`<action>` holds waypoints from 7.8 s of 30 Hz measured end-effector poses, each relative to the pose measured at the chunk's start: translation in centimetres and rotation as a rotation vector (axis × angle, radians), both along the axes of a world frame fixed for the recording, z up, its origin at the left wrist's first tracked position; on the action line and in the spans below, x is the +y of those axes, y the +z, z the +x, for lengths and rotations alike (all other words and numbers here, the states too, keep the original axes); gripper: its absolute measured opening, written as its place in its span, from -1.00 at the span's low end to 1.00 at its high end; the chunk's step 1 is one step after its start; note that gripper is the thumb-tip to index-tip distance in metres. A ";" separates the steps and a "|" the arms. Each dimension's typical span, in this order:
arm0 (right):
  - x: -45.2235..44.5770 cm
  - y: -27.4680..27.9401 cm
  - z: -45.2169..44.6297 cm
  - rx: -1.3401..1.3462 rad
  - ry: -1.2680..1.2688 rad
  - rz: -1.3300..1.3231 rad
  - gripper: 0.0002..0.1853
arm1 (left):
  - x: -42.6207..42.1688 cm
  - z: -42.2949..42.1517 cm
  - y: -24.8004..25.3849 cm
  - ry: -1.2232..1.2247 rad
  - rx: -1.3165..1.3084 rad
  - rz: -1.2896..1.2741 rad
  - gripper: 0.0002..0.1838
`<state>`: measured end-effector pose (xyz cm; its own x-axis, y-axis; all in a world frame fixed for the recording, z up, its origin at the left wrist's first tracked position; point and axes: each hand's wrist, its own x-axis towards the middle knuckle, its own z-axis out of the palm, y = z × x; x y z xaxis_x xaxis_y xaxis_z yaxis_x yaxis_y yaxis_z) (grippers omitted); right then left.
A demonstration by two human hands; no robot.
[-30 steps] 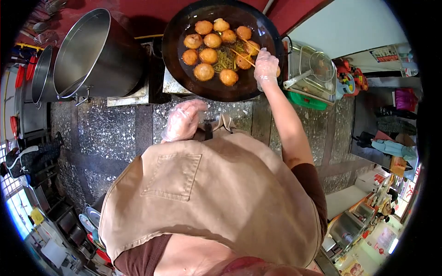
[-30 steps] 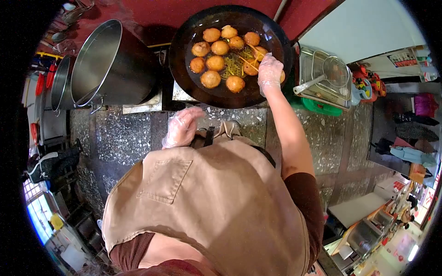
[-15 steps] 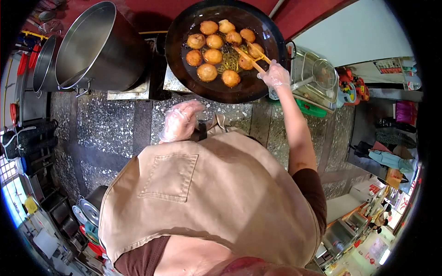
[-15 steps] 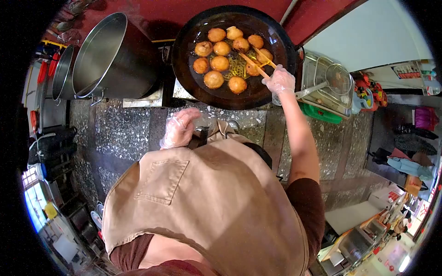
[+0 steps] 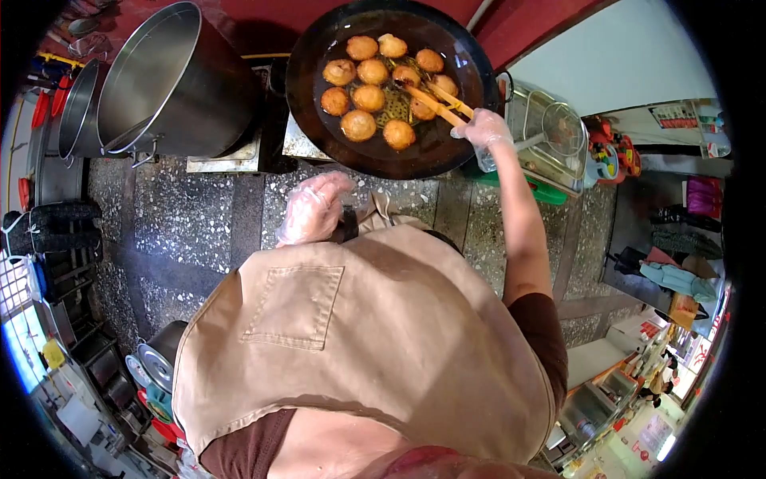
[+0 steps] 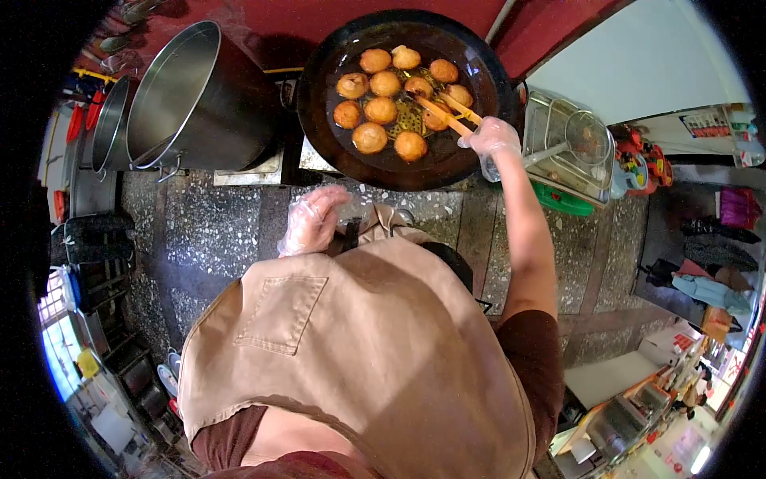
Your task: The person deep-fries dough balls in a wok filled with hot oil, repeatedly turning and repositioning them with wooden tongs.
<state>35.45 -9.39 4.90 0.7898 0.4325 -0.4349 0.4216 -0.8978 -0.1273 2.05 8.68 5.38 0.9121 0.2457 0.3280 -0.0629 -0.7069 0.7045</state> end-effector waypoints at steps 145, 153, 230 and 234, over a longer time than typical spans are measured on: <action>-3.6 -0.9 7.5 1.088 -0.580 0.343 -0.65 | 4.0 -22.1 -34.1 0.948 1.101 -0.336 -0.74; -3.1 -0.1 6.7 1.078 -0.595 0.363 -0.64 | 6.5 -11.1 -24.7 0.951 0.715 -0.388 -0.81; -2.5 -0.6 6.9 1.012 -0.479 0.237 -0.47 | 3.7 -0.5 -10.6 0.533 0.269 -0.299 -0.71; -2.5 -0.9 7.1 0.997 -0.522 0.228 -0.56 | 3.5 -0.4 -10.1 0.557 0.301 -0.330 -0.70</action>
<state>42.51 -11.89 4.02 0.2440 0.3030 -0.9212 -0.3751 -0.8465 -0.3778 1.66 12.22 -4.71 0.6614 0.7446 -0.0902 0.4762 -0.3240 0.8174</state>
